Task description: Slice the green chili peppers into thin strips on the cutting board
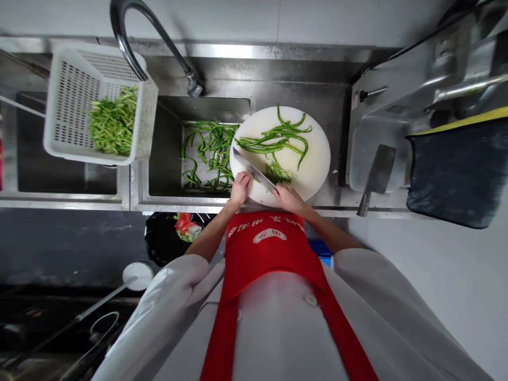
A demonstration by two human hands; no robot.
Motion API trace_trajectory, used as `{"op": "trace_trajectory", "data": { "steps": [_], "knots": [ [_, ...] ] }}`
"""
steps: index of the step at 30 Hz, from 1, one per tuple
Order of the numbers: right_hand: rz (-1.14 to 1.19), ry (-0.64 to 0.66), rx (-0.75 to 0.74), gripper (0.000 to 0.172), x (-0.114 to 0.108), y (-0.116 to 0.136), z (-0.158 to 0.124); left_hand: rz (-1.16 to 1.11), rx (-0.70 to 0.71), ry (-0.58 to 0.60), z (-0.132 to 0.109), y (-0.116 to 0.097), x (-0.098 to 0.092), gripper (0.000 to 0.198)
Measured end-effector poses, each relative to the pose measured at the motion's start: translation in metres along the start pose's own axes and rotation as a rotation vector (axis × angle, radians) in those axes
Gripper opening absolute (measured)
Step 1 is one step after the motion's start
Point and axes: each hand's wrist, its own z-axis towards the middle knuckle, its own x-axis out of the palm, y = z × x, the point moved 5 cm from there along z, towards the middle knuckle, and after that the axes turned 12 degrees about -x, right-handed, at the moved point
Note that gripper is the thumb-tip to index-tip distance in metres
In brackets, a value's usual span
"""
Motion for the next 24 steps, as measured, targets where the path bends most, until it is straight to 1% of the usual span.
{"op": "trace_trajectory", "data": {
  "steps": [5,7,13,17,22,24],
  "knots": [
    [-0.039,0.017,-0.015,0.04,-0.004,-0.002,-0.014,0.084,0.062,0.017,-0.003,-0.001,0.003,0.03],
    [-0.038,0.037,-0.034,0.042,-0.004,0.0,-0.015,0.101,0.078,0.018,-0.005,-0.001,0.004,0.03],
    [-0.046,0.004,-0.079,0.037,-0.008,0.006,0.001,0.127,0.1,0.005,-0.006,0.0,0.003,0.03],
    [-0.046,0.004,-0.099,0.035,-0.011,0.004,0.0,0.147,0.113,0.014,-0.004,-0.001,0.003,0.03],
    [-0.028,0.028,-0.067,0.035,-0.012,0.001,0.011,0.135,0.067,0.0,-0.007,-0.003,0.008,0.027],
    [-0.027,0.031,-0.057,0.036,-0.018,-0.001,0.011,0.113,0.053,-0.003,-0.007,-0.008,0.003,0.026]
  ]
}}
